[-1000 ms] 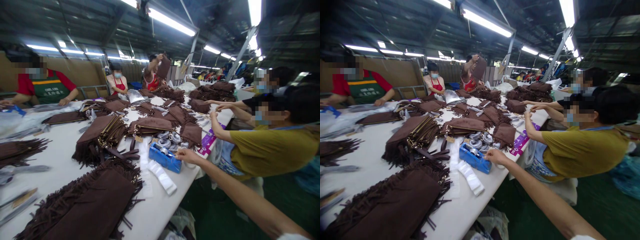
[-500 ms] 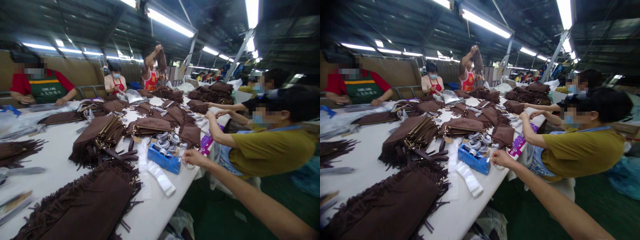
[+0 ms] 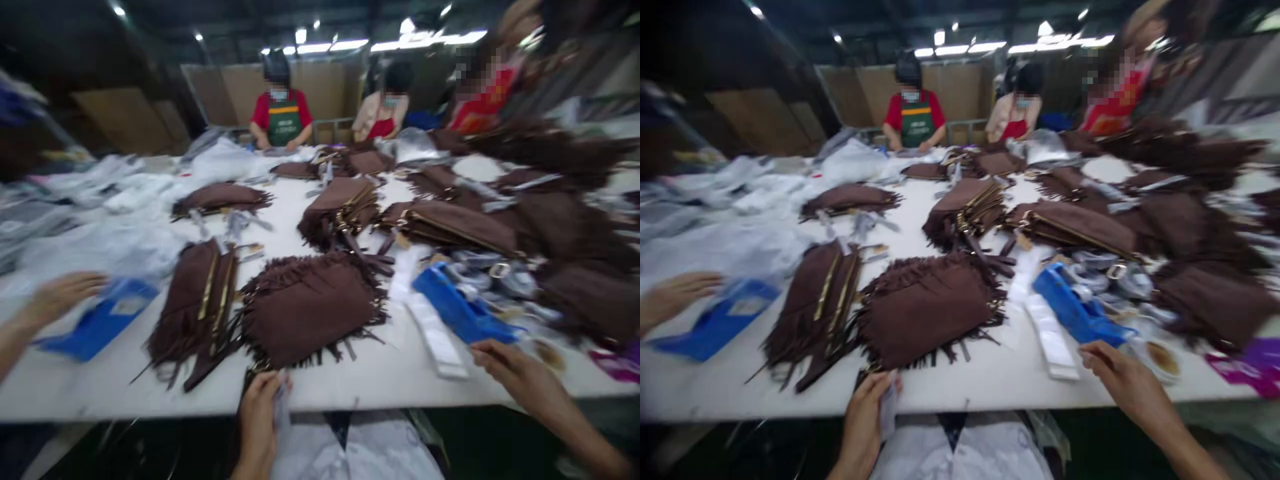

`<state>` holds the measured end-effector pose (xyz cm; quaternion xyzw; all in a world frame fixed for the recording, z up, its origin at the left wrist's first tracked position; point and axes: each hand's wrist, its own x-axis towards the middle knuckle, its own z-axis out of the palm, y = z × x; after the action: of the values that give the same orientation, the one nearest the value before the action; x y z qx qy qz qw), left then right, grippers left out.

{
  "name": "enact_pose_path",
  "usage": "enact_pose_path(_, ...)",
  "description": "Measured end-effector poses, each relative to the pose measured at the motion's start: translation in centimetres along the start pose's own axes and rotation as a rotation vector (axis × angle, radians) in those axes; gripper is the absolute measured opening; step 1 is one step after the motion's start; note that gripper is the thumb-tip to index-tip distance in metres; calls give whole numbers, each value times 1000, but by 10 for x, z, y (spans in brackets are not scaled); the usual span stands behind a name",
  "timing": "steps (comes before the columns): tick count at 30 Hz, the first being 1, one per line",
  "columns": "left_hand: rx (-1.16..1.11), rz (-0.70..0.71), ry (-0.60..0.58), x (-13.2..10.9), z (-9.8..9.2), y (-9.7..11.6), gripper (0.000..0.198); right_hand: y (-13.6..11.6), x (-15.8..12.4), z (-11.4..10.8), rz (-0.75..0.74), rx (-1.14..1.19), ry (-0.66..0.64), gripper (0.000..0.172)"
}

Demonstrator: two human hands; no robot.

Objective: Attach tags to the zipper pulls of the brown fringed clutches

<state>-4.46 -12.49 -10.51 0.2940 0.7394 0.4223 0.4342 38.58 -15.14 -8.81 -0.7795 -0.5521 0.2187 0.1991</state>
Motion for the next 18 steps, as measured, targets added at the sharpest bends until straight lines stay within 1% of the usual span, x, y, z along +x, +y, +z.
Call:
enact_pose_path(1, -76, -26, 2, 4, -8, -6, 27, -17, 3, 19, -60, 133, -88, 22)
enact_pose_path(2, -174, -48, -9, 7, -13, -12, 26, -40, 4, 40, -115, 264, -202, 26)
enact_pose_path(4, -356, -89, -43, 11, -17, -20, 26, -96, -4, 83, -211, 455, -445, 24)
enact_pose_path(5, -423, -109, -58, 11, -17, -22, 27, -126, -10, 104, -262, 520, -540, 23)
enact_pose_path(7, -486, -128, -80, 10, -14, -25, 28, -182, -19, 140, -367, 597, -646, 21)
enact_pose_path(9, -499, -96, -105, 9, -13, -26, 28, -224, -22, 166, -492, 597, -697, 24)
enact_pose_path(10, -496, -69, -114, 9, -14, -27, 27, -239, -21, 175, -558, 565, -705, 26)
enact_pose_path(12, -469, -16, -116, 10, -15, -29, 26, -258, -20, 185, -664, 454, -684, 27)
enact_pose_path(14, -433, 24, -116, 11, -18, -32, 23, -267, -19, 189, -719, 323, -639, 26)
enact_pose_path(18, -407, 59, -120, 12, -20, -37, 20, -273, -21, 191, -737, 125, -587, 21)
